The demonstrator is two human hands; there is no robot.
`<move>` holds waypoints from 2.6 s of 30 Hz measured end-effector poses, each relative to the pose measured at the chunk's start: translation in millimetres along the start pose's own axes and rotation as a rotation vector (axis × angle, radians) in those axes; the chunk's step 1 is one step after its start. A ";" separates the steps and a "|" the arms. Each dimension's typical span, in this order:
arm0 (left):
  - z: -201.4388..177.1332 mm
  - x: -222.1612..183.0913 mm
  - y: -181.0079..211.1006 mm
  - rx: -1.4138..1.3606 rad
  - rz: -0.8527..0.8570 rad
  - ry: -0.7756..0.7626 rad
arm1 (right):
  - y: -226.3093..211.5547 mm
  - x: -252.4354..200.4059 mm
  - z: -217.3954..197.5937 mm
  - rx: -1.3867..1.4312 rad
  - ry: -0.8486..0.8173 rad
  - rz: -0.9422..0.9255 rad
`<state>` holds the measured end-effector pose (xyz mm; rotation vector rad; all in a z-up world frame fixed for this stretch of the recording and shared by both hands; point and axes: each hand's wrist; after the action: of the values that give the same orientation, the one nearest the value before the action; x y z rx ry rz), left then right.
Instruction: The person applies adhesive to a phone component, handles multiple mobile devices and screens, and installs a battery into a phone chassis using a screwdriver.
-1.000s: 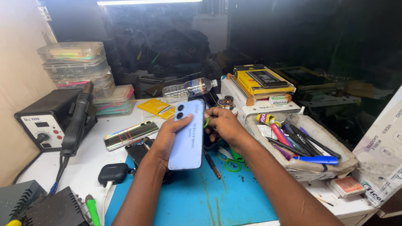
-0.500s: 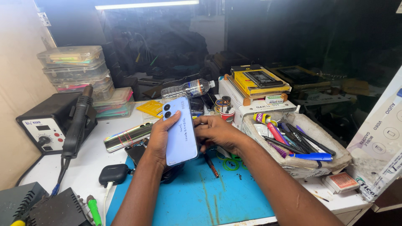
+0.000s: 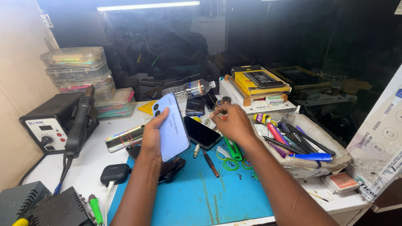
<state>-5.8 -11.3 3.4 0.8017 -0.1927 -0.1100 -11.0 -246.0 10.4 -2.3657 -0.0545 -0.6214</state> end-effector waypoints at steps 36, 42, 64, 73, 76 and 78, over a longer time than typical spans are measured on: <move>-21.2 13.9 -10.4 0.119 -0.051 0.083 | -5.0 -12.3 53.2 0.782 -0.430 -0.338; -19.8 17.0 -11.6 0.124 -0.053 0.046 | -8.2 -0.1 34.8 0.920 -0.474 -0.165; 26.0 -17.5 -14.0 0.006 -0.258 -0.254 | -19.6 -5.1 14.7 0.884 0.029 -0.317; 19.5 -10.8 -7.8 0.002 0.041 -0.085 | -9.2 -0.6 5.1 0.952 -0.091 -0.212; 18.5 -9.6 -2.3 -0.101 0.213 0.142 | -16.7 -8.2 13.2 0.914 -0.245 -0.117; 16.5 -9.6 -0.3 -0.066 0.266 0.234 | -27.5 -16.6 25.1 0.822 -0.346 -0.084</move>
<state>-18.7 -21.4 13.2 0.7104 -0.0721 0.2263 -20.6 -207.0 3.3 -1.6402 -0.4707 -0.1556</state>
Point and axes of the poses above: each hand's wrist, its own x-axis towards the middle knuckle, its own z-axis out of the palm, y = z × x, and after that the axes turned 7 degrees about -x, right-handed
